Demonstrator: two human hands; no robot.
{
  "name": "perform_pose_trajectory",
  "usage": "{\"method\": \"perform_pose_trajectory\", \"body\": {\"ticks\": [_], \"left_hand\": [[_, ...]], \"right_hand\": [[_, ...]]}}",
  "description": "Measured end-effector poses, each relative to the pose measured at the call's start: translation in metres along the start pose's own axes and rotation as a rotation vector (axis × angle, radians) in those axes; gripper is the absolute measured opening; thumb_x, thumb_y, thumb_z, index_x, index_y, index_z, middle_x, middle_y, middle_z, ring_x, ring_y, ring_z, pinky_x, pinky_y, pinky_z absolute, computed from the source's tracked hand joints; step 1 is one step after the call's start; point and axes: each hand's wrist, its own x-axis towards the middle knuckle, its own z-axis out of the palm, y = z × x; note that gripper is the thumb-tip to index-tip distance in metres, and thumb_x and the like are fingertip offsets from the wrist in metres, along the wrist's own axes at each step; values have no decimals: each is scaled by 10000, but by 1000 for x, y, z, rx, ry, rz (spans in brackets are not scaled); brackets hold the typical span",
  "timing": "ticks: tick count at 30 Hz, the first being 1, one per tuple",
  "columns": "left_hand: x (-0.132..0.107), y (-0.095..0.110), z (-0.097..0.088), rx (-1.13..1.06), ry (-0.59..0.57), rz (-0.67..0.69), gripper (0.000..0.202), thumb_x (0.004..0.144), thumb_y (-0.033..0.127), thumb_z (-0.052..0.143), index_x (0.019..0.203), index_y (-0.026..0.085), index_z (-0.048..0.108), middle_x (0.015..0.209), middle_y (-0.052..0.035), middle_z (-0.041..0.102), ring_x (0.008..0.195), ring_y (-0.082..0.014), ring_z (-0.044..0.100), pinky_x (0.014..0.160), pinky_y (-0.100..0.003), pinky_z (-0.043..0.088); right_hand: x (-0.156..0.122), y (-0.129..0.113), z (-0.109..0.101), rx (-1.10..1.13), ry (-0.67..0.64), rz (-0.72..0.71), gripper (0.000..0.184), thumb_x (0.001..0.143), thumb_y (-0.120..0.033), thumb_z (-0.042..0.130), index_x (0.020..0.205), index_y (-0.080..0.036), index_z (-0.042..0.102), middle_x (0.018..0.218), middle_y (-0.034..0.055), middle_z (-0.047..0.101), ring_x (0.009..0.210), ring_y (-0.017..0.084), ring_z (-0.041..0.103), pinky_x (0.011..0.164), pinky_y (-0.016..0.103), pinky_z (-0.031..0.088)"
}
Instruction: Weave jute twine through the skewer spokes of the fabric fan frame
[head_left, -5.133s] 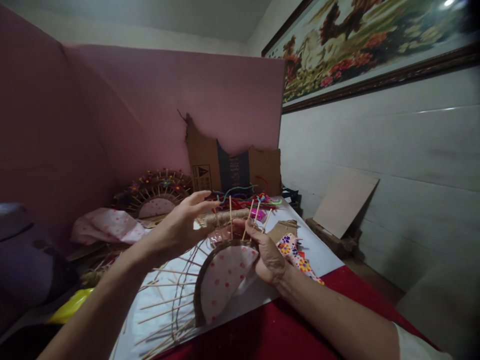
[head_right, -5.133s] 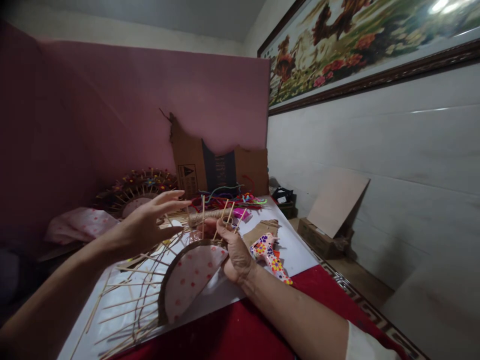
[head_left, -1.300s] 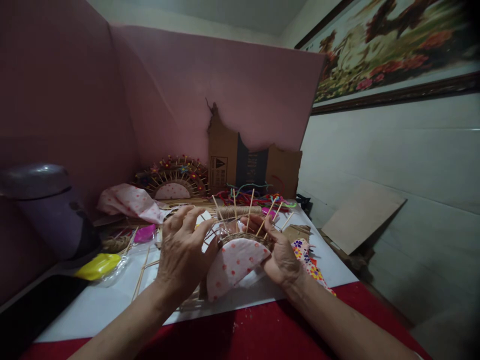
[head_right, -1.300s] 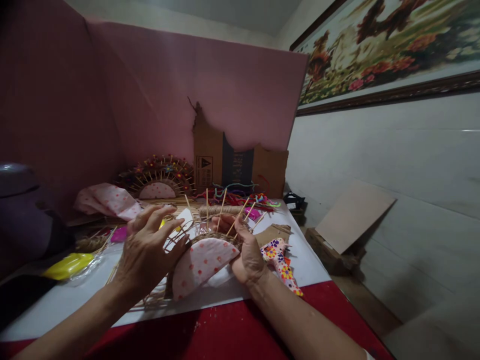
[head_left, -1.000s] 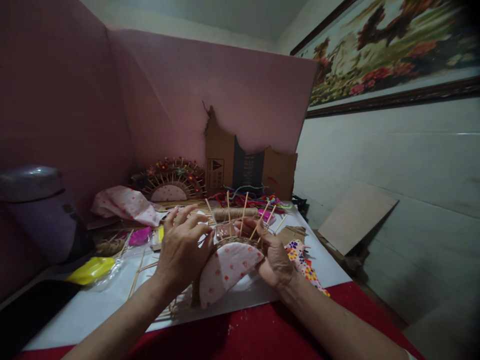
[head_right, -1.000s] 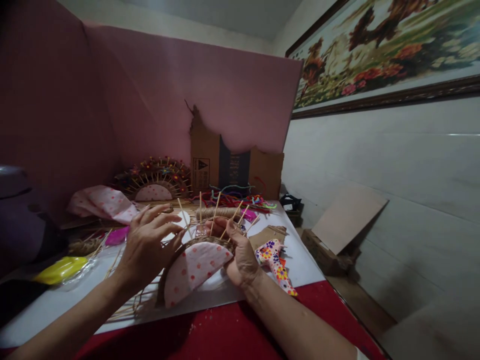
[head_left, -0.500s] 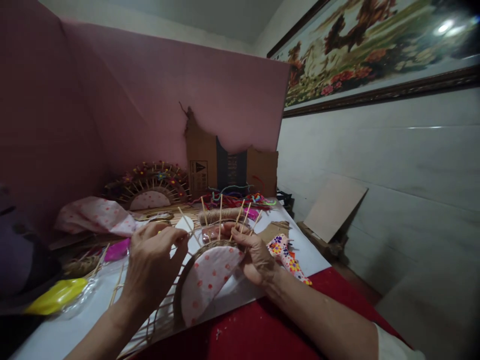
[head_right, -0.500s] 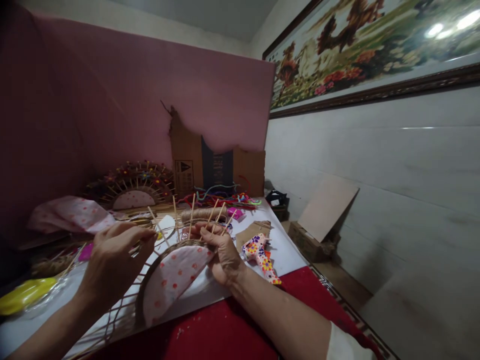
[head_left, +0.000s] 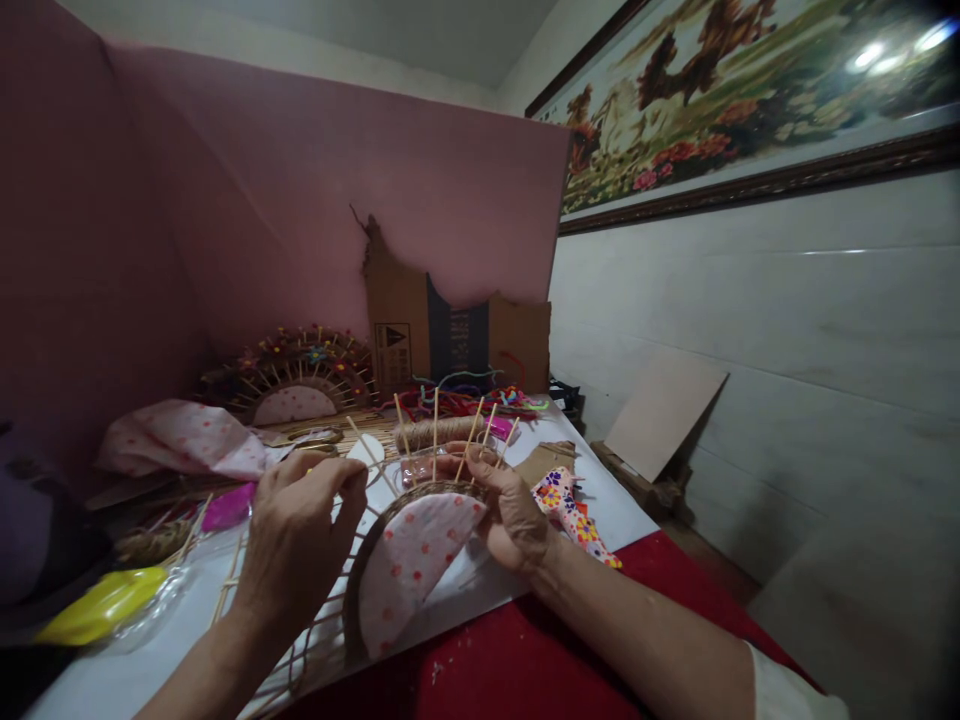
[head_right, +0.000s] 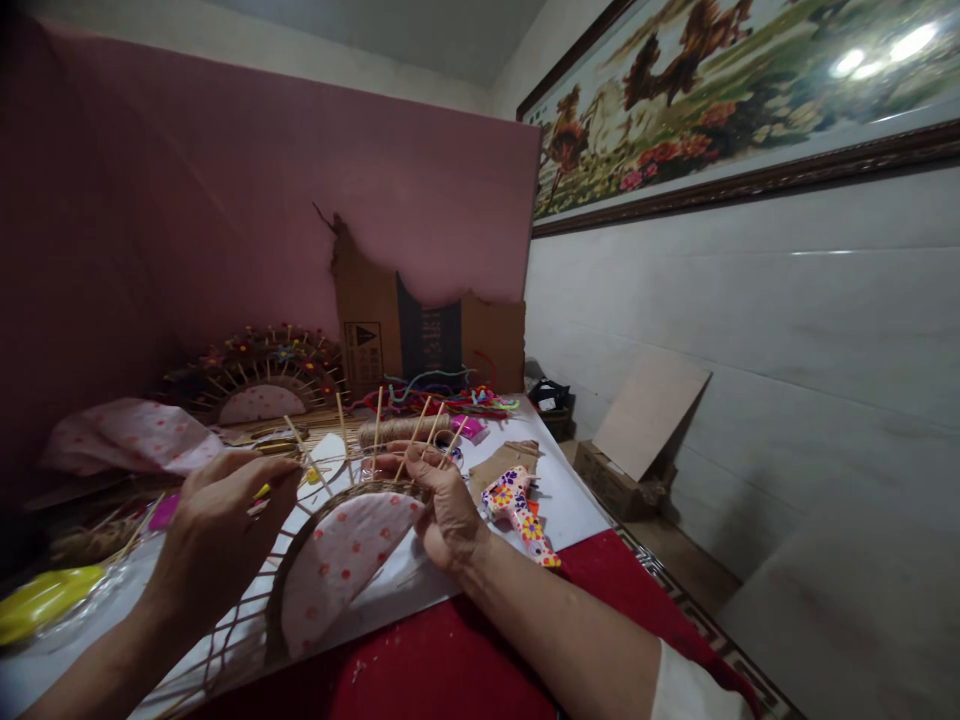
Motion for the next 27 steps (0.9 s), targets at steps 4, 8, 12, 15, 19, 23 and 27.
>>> {"method": "perform_pose_trajectory", "body": {"ticks": [4,8,12,15,19,23,27], "left_hand": [[0,0,-1,-14,17,13,58,804,186,524,783,182,579,730,-50,618,760,-216,537,740,-380,412],[1,-3,-1,-70,37,28,55,812,185,523,782,173,567,740,-64,614,771,-217,524,717,-362,423],[2,-7,-4,-92,44,4,78,827,206,503,801,171,568,725,-50,599,747,-203,523,679,-331,431],[3,-10,-6,-83,72,-27,105,833,225,490,799,169,572,728,-48,589,733,-198,527,659,-319,435],[2,-9,-7,-85,92,-26,113,830,239,494,797,173,580,733,-46,596,734,-196,536,664,-318,442],[1,-6,-7,-86,96,-1,93,823,227,505,783,189,580,724,-31,616,742,-188,551,664,-307,444],[1,-3,-8,-111,80,-1,82,829,211,504,789,184,571,744,-42,613,755,-187,547,676,-313,448]], "right_hand": [[1,-3,-1,15,41,-4,206,744,-321,652,862,-153,671,760,61,726,693,186,659,638,308,497],[5,-7,-3,28,32,-37,311,813,-425,563,825,-136,678,716,67,715,660,164,651,635,274,496],[13,-9,-8,81,60,-98,327,842,-411,534,759,-128,676,663,46,692,614,128,626,606,229,489],[16,-12,-11,116,61,-92,263,848,-338,541,770,-121,669,670,41,683,581,104,602,534,196,466],[18,-21,-9,122,78,-103,105,767,-248,632,748,-145,637,638,3,650,519,83,552,460,178,423],[21,-26,-12,58,72,-162,88,687,-211,671,697,-170,594,614,-21,604,520,89,522,449,193,407],[24,-24,-19,10,119,-240,152,597,-114,691,654,-186,569,563,-64,556,458,60,437,404,168,336]]}}
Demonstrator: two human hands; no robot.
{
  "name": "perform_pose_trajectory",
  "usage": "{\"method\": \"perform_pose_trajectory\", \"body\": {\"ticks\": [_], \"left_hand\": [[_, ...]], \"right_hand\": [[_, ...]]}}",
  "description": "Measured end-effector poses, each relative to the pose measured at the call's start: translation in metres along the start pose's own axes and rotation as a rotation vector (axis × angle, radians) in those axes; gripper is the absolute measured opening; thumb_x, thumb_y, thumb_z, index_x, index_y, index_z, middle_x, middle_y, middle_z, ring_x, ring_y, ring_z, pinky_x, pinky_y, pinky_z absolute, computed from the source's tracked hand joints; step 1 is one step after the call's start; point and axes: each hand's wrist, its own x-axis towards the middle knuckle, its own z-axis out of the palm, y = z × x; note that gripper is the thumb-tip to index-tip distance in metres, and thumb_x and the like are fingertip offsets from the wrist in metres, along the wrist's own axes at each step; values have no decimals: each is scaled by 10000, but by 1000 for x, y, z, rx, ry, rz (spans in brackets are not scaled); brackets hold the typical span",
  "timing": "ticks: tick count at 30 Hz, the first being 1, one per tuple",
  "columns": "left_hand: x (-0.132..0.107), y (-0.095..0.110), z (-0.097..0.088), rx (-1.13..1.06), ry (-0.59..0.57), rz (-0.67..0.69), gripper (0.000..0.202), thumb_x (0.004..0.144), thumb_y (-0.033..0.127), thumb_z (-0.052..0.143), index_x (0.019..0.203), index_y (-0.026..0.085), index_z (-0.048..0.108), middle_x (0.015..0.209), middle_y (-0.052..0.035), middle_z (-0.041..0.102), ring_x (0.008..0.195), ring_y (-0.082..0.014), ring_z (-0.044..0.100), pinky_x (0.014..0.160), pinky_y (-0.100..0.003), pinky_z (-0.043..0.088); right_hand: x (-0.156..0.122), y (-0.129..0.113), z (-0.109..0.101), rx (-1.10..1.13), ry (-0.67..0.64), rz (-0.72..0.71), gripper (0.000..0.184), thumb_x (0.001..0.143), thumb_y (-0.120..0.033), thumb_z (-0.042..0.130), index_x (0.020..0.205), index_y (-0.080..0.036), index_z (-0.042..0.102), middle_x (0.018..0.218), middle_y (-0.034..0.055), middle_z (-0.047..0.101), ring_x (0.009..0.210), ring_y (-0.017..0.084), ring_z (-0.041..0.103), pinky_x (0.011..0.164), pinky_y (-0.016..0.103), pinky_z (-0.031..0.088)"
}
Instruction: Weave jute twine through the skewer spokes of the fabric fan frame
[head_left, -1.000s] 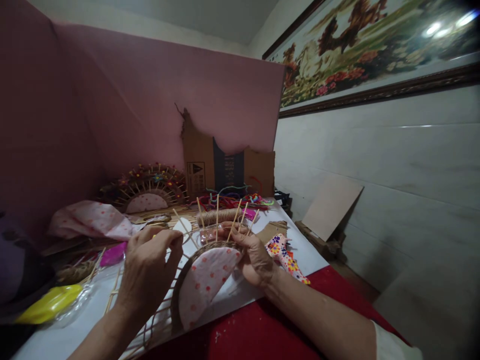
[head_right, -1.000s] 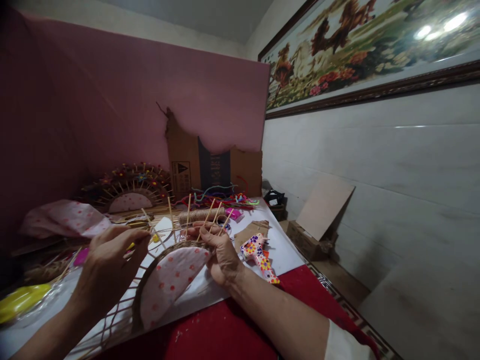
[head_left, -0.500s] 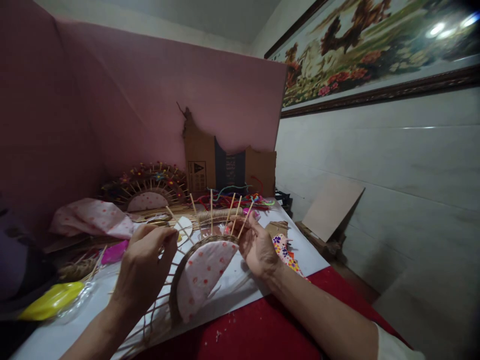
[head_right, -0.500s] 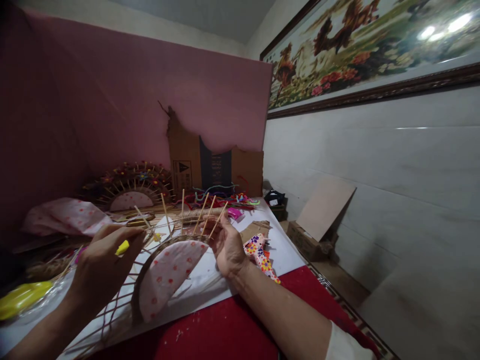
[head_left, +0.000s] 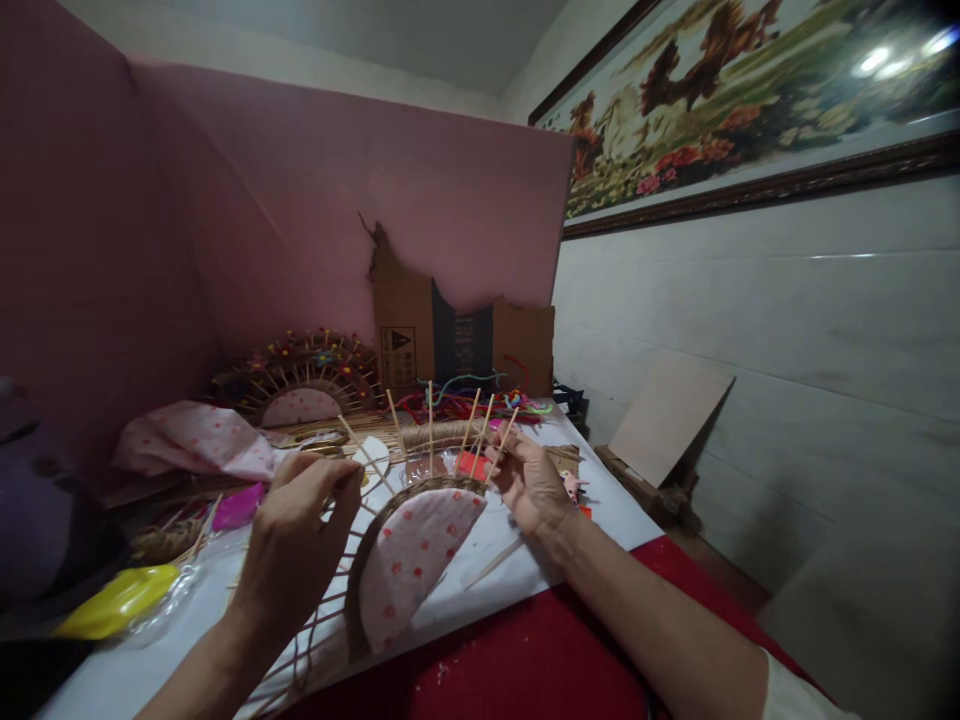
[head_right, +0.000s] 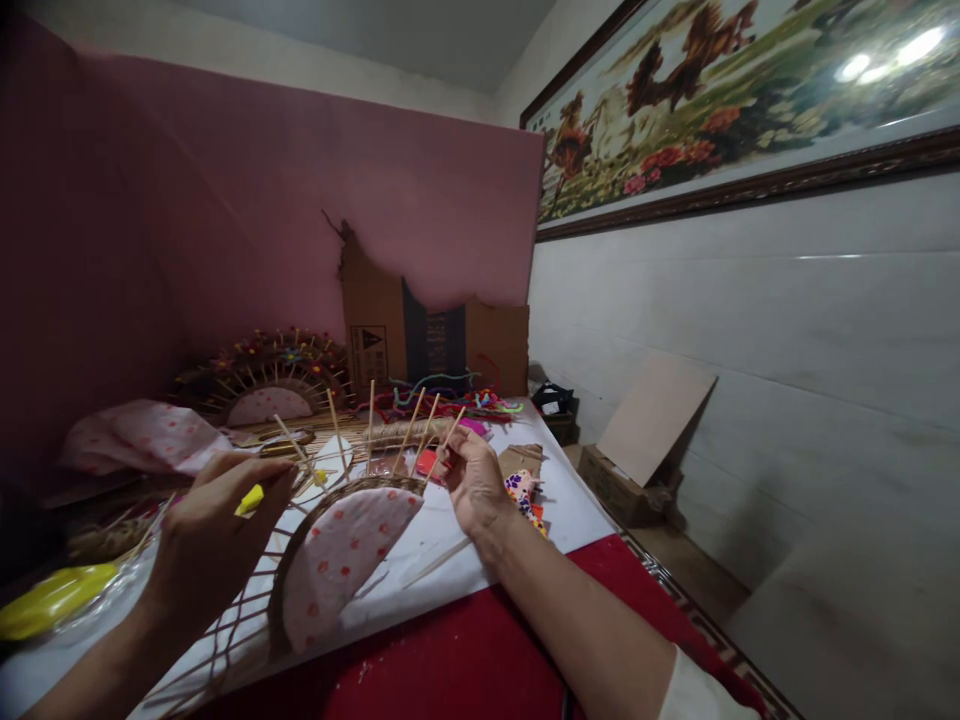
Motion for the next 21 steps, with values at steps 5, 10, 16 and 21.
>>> {"method": "perform_pose_trajectory", "body": {"ticks": [5,10,16,21], "left_hand": [[1,1,-1,7,13,-1,80,827,207,512,785,175,572,740,-45,602,730,-182,540,661,-308,444],[2,1,-2,19,6,-15,91,828,189,504,786,160,579,733,-47,590,710,-176,534,644,-296,440],[1,-1,-3,11,34,-31,96,822,204,510,774,161,582,730,-43,577,697,-172,537,635,-291,439],[0,-2,-4,8,33,-65,93,825,210,503,784,173,578,723,-34,565,696,-172,538,636,-297,441]], "right_hand": [[2,-1,0,-83,-81,-58,295,545,-59,712,789,-212,644,662,-49,630,466,55,419,428,178,320],[2,-5,-1,-258,-352,-1,185,646,-203,715,829,-180,697,672,10,668,459,56,424,448,194,310],[2,-12,-5,-362,-409,32,231,692,-291,676,862,-137,700,662,35,658,333,2,204,352,191,103],[4,-16,-7,-394,-429,53,237,686,-320,693,816,-123,684,471,-43,472,355,32,241,367,198,133]]}}
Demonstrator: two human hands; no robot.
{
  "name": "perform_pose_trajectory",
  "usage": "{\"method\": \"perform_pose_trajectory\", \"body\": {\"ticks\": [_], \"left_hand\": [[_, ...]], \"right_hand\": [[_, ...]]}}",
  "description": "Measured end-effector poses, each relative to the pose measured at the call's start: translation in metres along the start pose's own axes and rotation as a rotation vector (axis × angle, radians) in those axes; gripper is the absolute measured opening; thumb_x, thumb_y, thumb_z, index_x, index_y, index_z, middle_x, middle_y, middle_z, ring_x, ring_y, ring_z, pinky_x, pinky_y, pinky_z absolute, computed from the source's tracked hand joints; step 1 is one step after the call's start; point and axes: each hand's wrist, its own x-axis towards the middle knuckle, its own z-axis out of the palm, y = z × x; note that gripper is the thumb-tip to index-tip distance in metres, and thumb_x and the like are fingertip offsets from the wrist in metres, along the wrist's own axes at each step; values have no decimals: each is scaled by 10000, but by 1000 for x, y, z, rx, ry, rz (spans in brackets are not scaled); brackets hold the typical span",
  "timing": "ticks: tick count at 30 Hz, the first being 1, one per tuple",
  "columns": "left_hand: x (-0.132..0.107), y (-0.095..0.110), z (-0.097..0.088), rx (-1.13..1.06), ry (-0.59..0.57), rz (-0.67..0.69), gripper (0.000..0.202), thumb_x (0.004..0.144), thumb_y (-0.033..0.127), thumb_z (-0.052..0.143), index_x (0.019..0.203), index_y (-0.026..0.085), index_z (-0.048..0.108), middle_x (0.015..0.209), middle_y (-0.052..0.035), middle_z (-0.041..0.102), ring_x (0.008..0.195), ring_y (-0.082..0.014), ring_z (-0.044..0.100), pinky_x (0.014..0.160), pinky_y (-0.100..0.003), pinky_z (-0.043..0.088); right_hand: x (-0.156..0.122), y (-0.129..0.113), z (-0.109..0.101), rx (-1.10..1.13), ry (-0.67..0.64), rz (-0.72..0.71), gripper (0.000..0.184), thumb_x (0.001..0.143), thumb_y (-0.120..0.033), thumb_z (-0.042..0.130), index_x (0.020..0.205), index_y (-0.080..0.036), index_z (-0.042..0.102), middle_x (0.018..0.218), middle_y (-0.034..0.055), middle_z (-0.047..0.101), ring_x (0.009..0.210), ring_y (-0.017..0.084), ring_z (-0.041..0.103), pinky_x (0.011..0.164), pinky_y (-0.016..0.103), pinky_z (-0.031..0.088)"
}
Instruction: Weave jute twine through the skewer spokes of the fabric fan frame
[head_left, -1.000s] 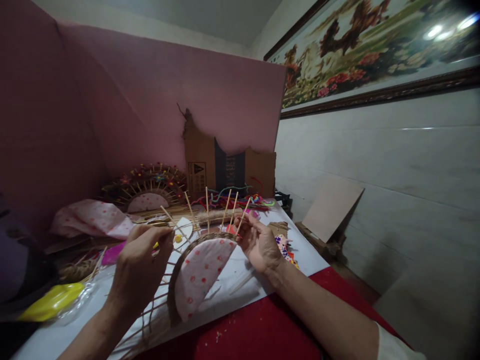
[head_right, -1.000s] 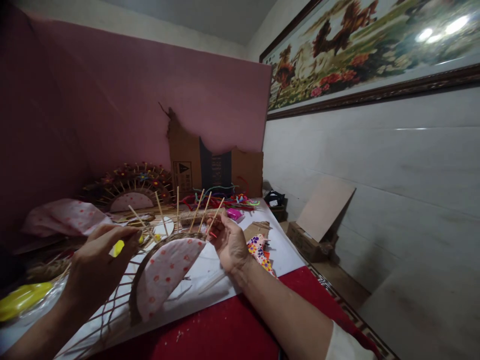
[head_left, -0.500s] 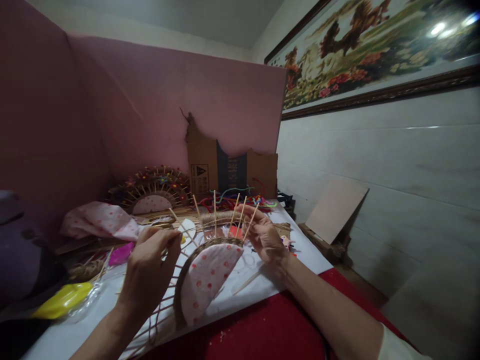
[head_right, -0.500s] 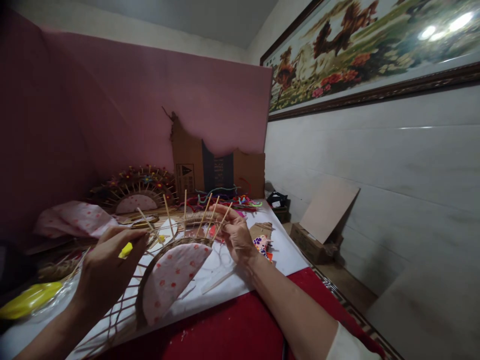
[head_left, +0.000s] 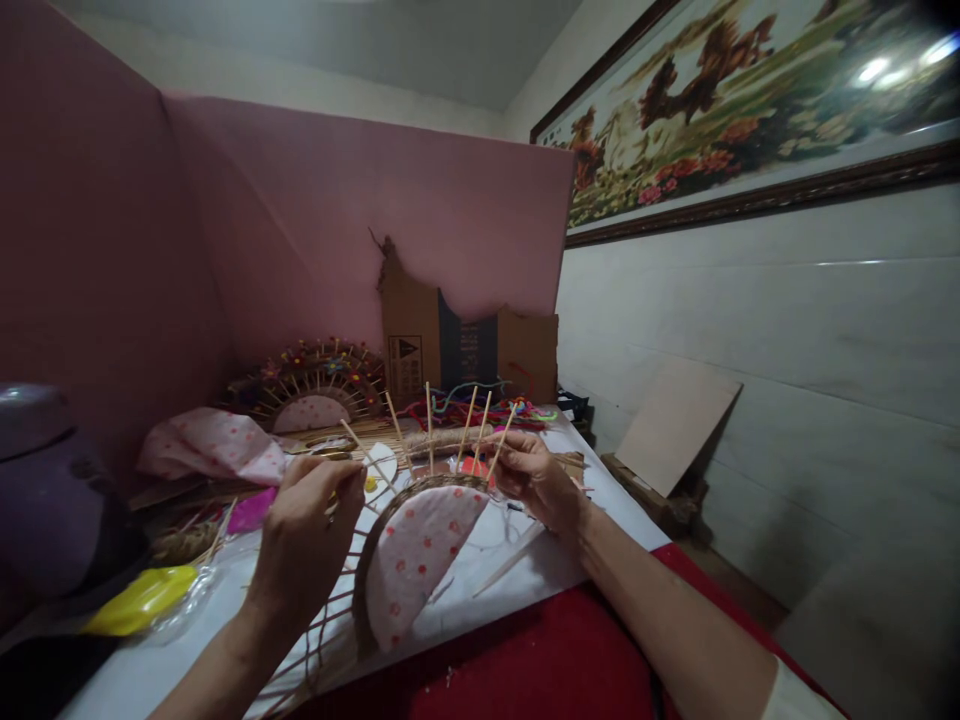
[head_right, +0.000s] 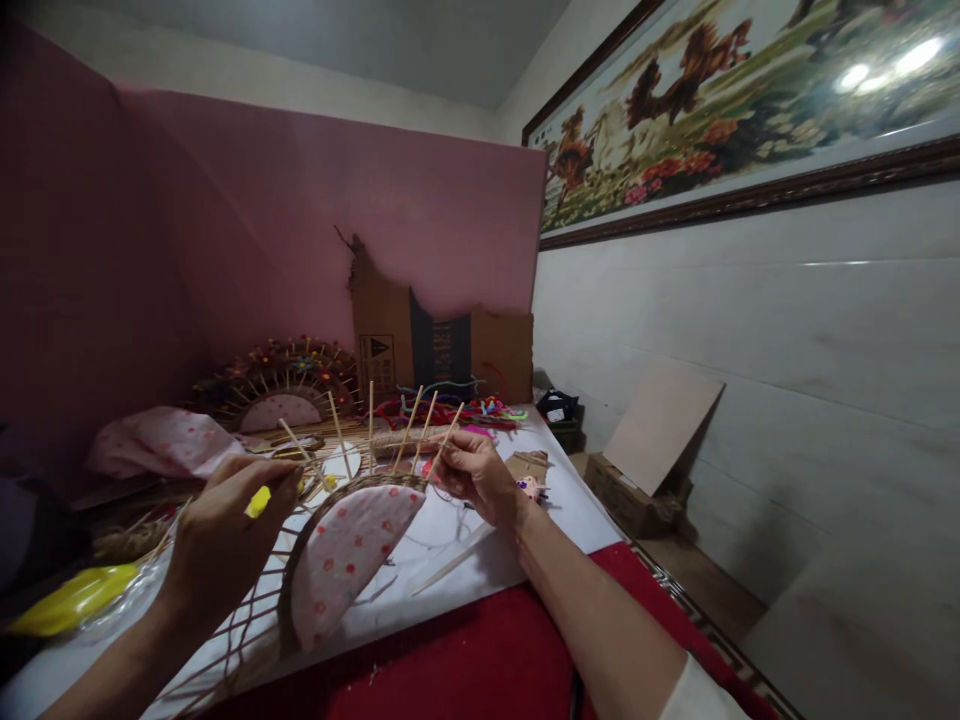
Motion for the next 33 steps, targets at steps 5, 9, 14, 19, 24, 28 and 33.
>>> {"method": "perform_pose_trajectory", "body": {"ticks": [5,9,14,19,24,28,33], "left_hand": [[0,1,0,-10,-4,3,86,823,205,509,781,174,577,750,-43,572,711,-172,535,647,-298,436],[0,2,1,-25,-7,-2,91,823,213,508,776,175,575,743,-39,577,713,-175,536,649,-302,436],[0,2,1,-29,-8,-15,106,828,213,501,765,166,572,735,-49,573,726,-182,535,647,-302,435],[0,2,0,-9,10,-17,116,832,234,489,766,183,569,719,-35,568,697,-172,537,630,-296,439],[-1,1,1,-21,18,6,96,824,227,497,781,186,572,722,-34,588,717,-180,543,657,-305,445],[-3,1,3,-40,11,11,79,825,214,501,803,189,572,746,-34,601,743,-183,539,686,-311,446],[-3,2,3,-49,20,28,76,831,203,496,800,184,563,740,-36,593,751,-184,527,684,-312,441]], "right_hand": [[-1,1,0,3,57,-39,176,704,-304,676,673,-136,637,436,-92,287,402,46,202,399,197,164],[-2,1,-3,25,76,-41,98,674,-234,642,689,-142,614,462,-97,252,422,51,160,405,197,123],[-3,-4,-3,71,55,-37,71,703,-233,578,718,-164,581,508,-92,232,441,62,154,415,204,158],[-4,-9,0,3,83,-84,152,700,-278,662,787,-162,617,537,-73,334,459,61,230,433,204,185],[-3,-9,-1,-172,124,-89,223,629,-326,750,733,-156,647,515,-65,414,428,46,241,411,204,154],[-3,-7,1,-239,104,-88,253,604,-360,767,712,-157,661,556,-33,534,403,33,223,391,210,137],[-4,-6,7,-206,97,-55,224,617,-331,762,670,-154,637,451,-80,415,371,22,184,374,206,102]]}}
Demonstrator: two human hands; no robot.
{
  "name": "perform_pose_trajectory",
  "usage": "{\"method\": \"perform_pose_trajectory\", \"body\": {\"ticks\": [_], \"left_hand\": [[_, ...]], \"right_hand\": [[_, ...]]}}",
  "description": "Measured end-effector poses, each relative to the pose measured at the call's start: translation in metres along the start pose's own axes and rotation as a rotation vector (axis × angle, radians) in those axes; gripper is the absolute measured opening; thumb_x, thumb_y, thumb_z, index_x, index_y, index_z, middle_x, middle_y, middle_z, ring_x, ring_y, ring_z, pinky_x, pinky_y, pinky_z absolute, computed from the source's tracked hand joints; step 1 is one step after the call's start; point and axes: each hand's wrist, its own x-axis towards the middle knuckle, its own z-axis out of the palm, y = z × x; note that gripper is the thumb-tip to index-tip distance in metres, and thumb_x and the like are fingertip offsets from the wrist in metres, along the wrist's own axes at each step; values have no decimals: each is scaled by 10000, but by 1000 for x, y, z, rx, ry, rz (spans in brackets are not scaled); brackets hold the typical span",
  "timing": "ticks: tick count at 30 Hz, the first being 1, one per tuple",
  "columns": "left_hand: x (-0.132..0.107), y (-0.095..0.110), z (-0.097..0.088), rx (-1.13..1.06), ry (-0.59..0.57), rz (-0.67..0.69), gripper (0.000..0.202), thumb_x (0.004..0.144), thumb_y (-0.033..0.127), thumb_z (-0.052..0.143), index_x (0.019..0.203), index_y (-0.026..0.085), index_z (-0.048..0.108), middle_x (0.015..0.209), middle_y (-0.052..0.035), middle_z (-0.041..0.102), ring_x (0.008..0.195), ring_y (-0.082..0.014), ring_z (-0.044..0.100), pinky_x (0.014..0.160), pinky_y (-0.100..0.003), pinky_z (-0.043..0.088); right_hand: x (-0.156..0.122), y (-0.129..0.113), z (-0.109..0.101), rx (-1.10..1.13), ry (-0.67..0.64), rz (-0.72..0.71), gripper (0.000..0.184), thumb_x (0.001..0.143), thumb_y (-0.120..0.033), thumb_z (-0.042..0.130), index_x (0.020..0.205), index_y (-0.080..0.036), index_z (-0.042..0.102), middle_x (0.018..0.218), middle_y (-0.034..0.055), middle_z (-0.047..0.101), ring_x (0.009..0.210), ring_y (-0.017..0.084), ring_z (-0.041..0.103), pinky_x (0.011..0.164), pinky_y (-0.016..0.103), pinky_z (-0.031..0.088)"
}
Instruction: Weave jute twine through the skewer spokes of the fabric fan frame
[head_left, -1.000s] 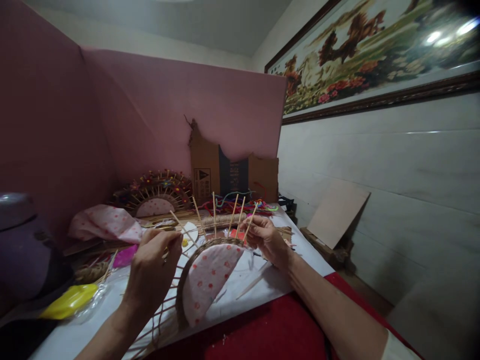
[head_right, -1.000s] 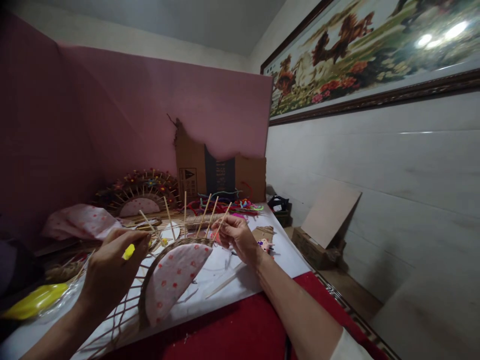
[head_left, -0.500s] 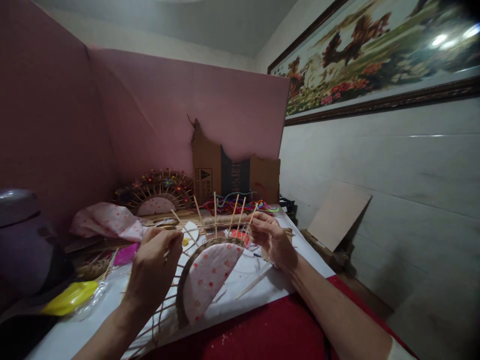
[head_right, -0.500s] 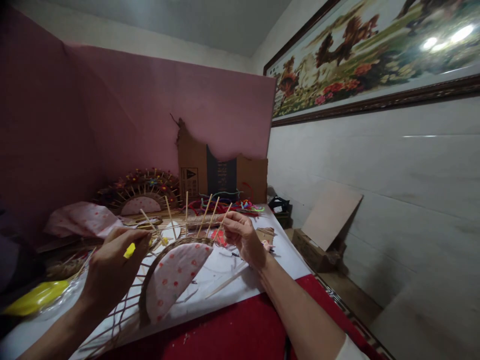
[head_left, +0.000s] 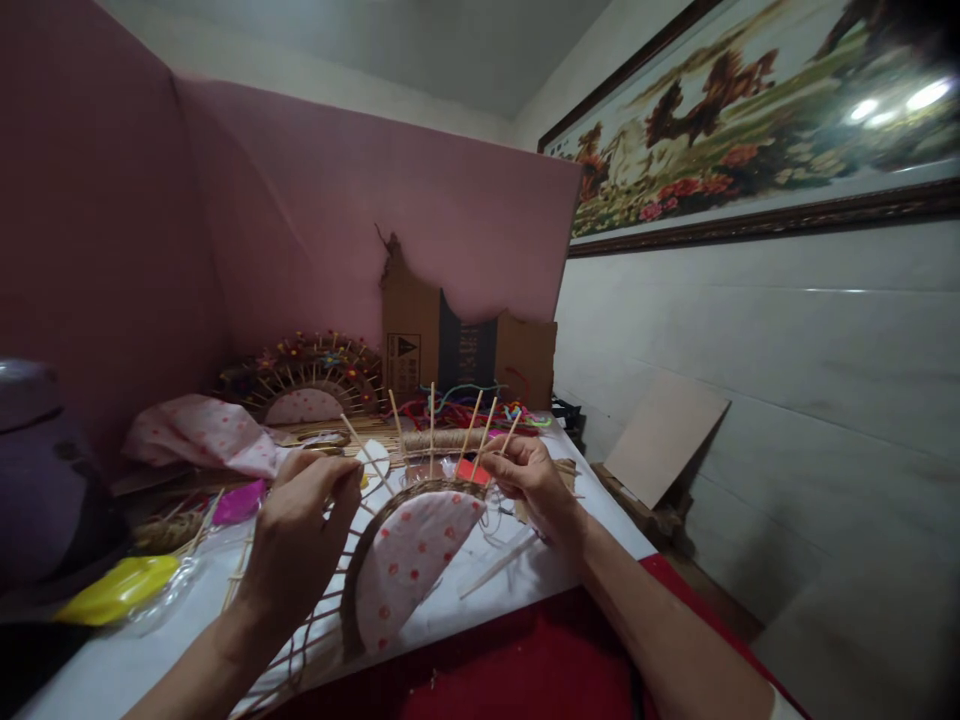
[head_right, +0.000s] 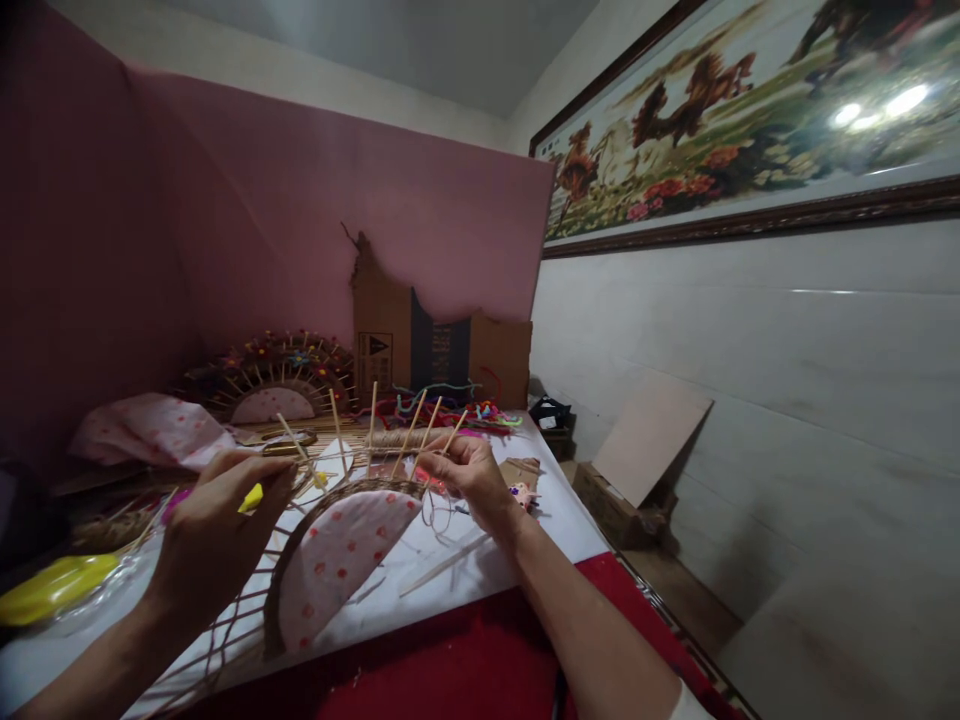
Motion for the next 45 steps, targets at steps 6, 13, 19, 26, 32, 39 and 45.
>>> {"method": "perform_pose_trajectory", "body": {"ticks": [6,13,19,26,32,39,45], "left_hand": [[0,1,-2,0,13,11,75,832,181,494,812,175,566,725,-38,595,745,-186,526,678,-311,443],[1,2,-1,-1,31,-1,87,821,172,503,791,168,585,723,-42,610,737,-183,527,668,-304,444],[1,6,-2,-16,53,6,114,826,147,501,752,159,587,689,-38,606,718,-175,508,660,-300,427],[4,11,-8,-17,42,5,139,821,139,501,725,166,598,675,-38,619,701,-170,503,646,-302,432],[11,7,-14,-57,-21,-21,94,778,140,558,749,153,647,633,-22,610,633,-143,528,578,-259,440],[11,3,-13,-40,-57,-5,109,799,159,539,764,160,642,638,-11,602,647,-144,532,594,-262,441],[8,-2,-11,-24,-37,34,102,794,147,528,772,154,628,643,-16,598,649,-152,511,600,-278,426]], "right_hand": [[-3,0,8,99,34,35,200,631,-271,749,651,-164,581,401,-116,321,341,15,151,355,208,71],[-7,-1,13,115,58,46,193,647,-287,734,639,-159,590,378,-126,261,339,16,139,357,211,63],[-8,0,15,132,77,42,179,653,-276,733,652,-158,599,385,-130,234,353,20,123,358,210,65],[-5,9,4,107,18,3,217,703,-351,700,698,-148,622,407,-121,223,367,28,121,362,210,76],[-4,9,2,125,-27,4,261,725,-393,684,683,-144,614,419,-119,201,378,32,102,368,211,61],[0,9,-4,146,-51,-26,354,723,-493,651,656,-152,582,449,-110,196,394,42,95,381,220,70],[4,8,-9,119,-6,-67,333,729,-471,647,678,-145,607,464,-106,196,411,50,99,403,235,59]]}}
